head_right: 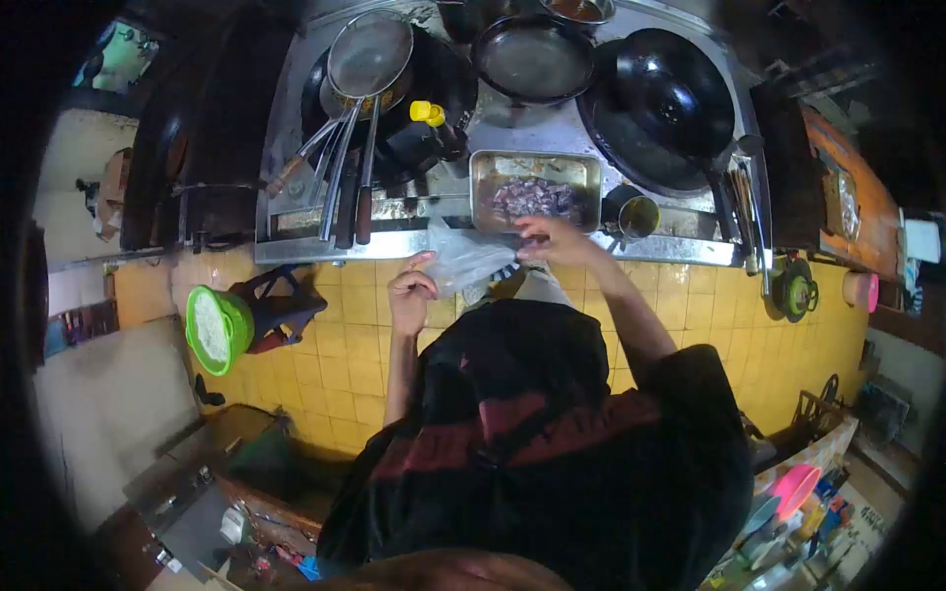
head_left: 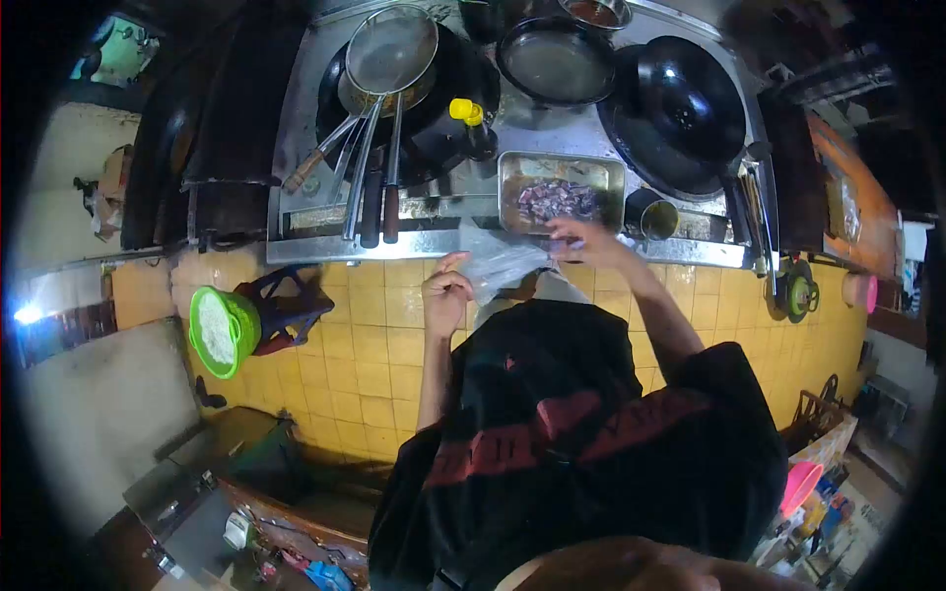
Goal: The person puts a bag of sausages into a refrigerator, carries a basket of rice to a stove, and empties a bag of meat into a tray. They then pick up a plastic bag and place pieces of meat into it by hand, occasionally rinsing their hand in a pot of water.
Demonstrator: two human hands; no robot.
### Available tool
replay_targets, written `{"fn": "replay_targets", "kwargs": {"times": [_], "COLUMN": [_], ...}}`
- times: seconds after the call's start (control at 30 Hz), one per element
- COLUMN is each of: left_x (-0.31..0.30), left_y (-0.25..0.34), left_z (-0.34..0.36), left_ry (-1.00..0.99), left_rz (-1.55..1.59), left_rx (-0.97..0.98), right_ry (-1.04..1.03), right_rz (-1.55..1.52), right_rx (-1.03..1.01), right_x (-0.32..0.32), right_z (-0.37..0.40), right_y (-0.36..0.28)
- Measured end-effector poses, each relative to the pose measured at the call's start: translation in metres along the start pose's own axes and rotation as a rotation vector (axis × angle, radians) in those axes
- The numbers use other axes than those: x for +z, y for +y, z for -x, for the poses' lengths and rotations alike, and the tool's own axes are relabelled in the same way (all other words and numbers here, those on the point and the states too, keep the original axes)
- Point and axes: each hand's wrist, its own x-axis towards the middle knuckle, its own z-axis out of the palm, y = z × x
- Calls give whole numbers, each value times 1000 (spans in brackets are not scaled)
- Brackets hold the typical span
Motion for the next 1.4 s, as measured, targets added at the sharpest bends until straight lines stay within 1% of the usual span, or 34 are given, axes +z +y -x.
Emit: {"fn": "replay_targets", "kwargs": {"times": [0.03,0.1,0.13,0.17,0.2,0.23,0.3,0.37,0.43,0.47,0.5,0.57,0.63,0.7,0.73,0.77,0.83,0.87,0.9,0.93,0.97,1.03,1.1,1.17,1.2,1.27,1.3,1.37,1.4], "left_x": [-8,-20,-18,-20,-25,-29,-29,-23,-18,-16,-15,-12,-8,-9,-8,-7,-6,-5,-5,-4,-3,-1,-1,-1,0,2,2,3,3], "left_y": [-4,-16,-5,-3,-1,1,3,7,7,6,5,10,15,10,11,12,12,12,12,12,13,14,14,12,11,11,11,10,10], "left_z": [0,0,2,6,9,11,19,24,29,32,35,38,39,41,41,42,40,39,38,37,36,32,28,25,23,19,17,14,13], "left_ry": [11,207,259,274,261,246,258,339,355,361,367,359,380,383,386,387,392,394,393,393,392,382,371,331,328,340,339,322,319], "left_rz": [-4,-306,-253,-259,-164,-66,-66,-76,-74,-66,-57,-30,-82,-119,-99,-78,-85,-90,-90,-92,-93,-100,-107,-78,-77,-66,-66,-20,-19], "left_rx": [-3,28,-55,-55,-182,-305,-317,-343,-358,-369,-379,-381,-440,-413,-420,-428,-430,-432,-429,-434,-438,-436,-433,-416,-415,-383,-383,-365,-366], "right_ry": [24,199,189,241,295,286,281,286,262,262,255,209,215,127,113,111,-38,-37,-55,-74,-72,-154,-141,-138,-136,-46,-45,-7,28], "right_rz": [61,302,303,505,706,703,591,549,554,564,562,694,725,745,757,755,697,697,737,776,777,739,788,727,727,481,481,-129,-290], "right_rx": [-83,209,196,359,521,509,621,632,630,687,683,689,646,429,366,365,296,295,247,200,201,61,31,-109,-107,26,27,281,263], "right_x": [-18,-48,-56,-60,-60,-54,-34,-14,3,10,17,29,39,44,43,41,35,33,31,30,26,17,11,2,-2,-15,-18,-27,-33], "right_z": [-9,-35,-45,-53,-61,-68,-82,-94,-98,-97,-98,-101,-109,-117,-113,-113,-118,-119,-120,-122,-124,-129,-133,-135,-133,-125,-123,-120,-114], "right_y": [13,57,69,79,88,92,96,93,84,63,51,40,56,77,69,67,65,68,71,79,90,112,128,135,138,120,115,105,95]}}
